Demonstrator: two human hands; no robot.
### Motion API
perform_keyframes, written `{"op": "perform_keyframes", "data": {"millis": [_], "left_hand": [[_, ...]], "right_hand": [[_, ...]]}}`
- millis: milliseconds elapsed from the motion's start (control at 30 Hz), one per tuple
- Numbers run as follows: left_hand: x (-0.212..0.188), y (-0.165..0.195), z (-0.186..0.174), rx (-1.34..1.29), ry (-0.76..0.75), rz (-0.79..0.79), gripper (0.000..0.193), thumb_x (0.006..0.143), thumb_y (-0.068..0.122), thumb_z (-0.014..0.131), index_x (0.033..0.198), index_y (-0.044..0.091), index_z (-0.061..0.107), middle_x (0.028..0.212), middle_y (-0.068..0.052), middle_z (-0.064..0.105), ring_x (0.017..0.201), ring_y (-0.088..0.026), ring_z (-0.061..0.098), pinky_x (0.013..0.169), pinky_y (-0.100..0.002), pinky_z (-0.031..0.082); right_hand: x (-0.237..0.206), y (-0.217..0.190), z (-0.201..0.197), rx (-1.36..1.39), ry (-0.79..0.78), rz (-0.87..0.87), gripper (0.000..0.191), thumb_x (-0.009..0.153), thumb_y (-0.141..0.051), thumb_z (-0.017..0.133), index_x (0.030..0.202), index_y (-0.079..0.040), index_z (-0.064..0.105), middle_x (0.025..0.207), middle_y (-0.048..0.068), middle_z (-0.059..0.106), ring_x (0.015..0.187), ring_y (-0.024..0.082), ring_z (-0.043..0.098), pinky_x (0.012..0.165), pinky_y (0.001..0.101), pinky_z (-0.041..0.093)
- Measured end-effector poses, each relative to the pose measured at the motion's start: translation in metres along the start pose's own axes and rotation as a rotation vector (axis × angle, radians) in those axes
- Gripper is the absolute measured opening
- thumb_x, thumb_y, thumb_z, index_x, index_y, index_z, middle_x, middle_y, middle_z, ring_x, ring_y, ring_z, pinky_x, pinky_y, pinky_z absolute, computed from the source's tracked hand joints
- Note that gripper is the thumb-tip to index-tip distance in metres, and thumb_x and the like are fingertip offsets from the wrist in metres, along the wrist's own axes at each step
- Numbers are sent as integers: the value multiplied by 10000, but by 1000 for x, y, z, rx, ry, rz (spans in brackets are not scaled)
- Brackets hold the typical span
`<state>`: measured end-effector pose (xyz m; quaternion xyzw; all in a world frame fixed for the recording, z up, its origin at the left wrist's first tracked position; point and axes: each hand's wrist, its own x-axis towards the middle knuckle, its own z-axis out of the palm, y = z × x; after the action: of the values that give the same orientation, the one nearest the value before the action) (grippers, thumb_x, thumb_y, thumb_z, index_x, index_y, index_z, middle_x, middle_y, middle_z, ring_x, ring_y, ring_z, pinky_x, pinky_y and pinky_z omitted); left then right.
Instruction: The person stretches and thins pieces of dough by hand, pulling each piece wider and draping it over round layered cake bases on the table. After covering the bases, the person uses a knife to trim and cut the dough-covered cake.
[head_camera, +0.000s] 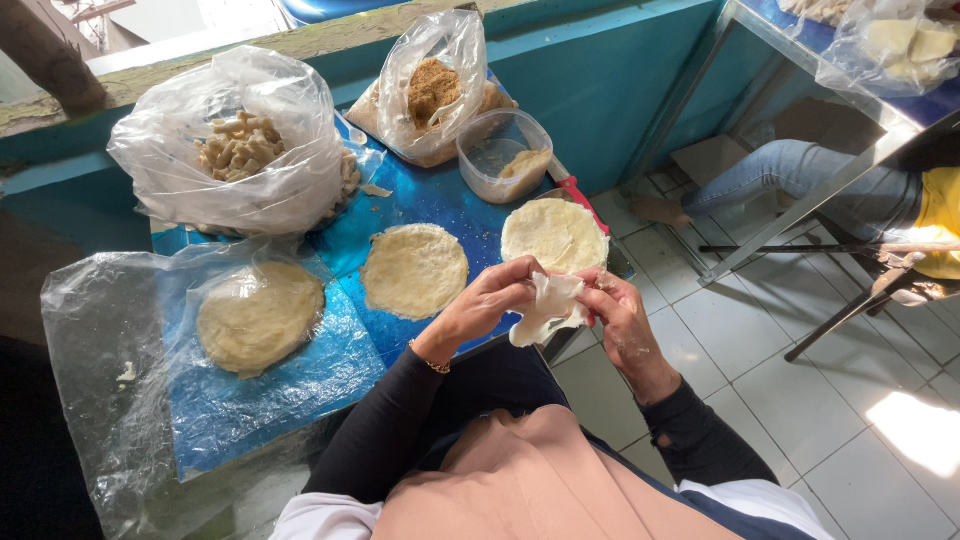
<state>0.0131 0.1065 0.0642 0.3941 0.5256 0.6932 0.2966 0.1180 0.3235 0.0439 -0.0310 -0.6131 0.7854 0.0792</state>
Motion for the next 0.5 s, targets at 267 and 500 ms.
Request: {"op": "perform_keyframes", "data": {"millis": [267,500], "left_hand": [[85,8,-18,436,259,-135,195,950,102,575,1124,27,623,839,-66,635,756,-136,637,664,-375,595],[83,-2,-34,721,379,51,331,863,55,712,1177,42,609,875,-152,771,847,-240,780,753,-357,586]], "right_hand": [[71,-3,-36,-202,197,-188,129,982,-150,694,1009,-24,705,831,-21,655,696,36,555,617,211,433],[87,-7,-19,-806,365,-361,142,954,-196,712,972,-56,709,768,42,720,693,103,686,671,276,547]]}}
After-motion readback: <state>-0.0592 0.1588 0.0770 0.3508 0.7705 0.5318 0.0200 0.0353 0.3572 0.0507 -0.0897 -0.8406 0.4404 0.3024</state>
